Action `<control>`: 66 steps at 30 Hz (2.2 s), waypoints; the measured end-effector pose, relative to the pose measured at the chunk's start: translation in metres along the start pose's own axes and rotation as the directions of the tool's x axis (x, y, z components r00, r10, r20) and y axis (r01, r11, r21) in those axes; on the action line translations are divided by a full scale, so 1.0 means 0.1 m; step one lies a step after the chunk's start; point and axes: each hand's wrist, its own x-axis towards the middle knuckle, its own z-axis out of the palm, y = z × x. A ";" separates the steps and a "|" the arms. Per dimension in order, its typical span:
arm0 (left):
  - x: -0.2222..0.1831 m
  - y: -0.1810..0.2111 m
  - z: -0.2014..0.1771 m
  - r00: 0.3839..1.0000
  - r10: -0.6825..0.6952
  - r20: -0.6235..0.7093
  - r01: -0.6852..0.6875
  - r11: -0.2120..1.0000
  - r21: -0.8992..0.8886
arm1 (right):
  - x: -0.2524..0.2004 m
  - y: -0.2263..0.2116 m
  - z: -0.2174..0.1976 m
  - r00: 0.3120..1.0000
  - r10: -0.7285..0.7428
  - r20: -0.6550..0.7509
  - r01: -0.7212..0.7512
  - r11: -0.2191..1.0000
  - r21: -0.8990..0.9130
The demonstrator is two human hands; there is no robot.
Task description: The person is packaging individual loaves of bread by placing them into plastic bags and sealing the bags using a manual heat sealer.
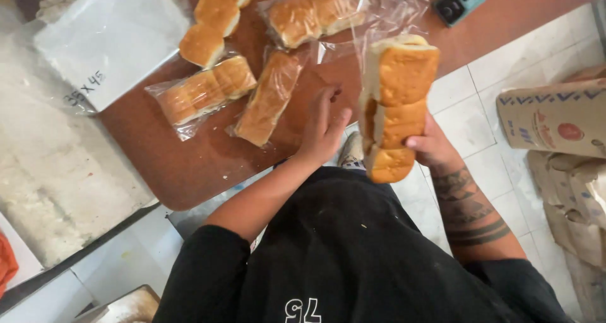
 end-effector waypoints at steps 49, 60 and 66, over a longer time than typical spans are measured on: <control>0.17 -0.40 1.16 0.920 0.323 0.222 -0.352 0.429 0.832 | 0.54 0.47 -1.38 0.839 0.529 -0.125 -0.474 0.824 0.310; 0.08 -0.62 1.20 0.979 0.153 0.133 -0.199 0.605 0.771 | 0.70 0.38 -1.29 0.810 0.542 -0.223 -0.484 0.833 0.267; -0.01 -0.54 1.30 0.983 0.106 0.150 -0.183 0.617 0.765 | 0.16 0.28 -1.17 0.894 0.358 -0.269 -0.304 0.926 0.224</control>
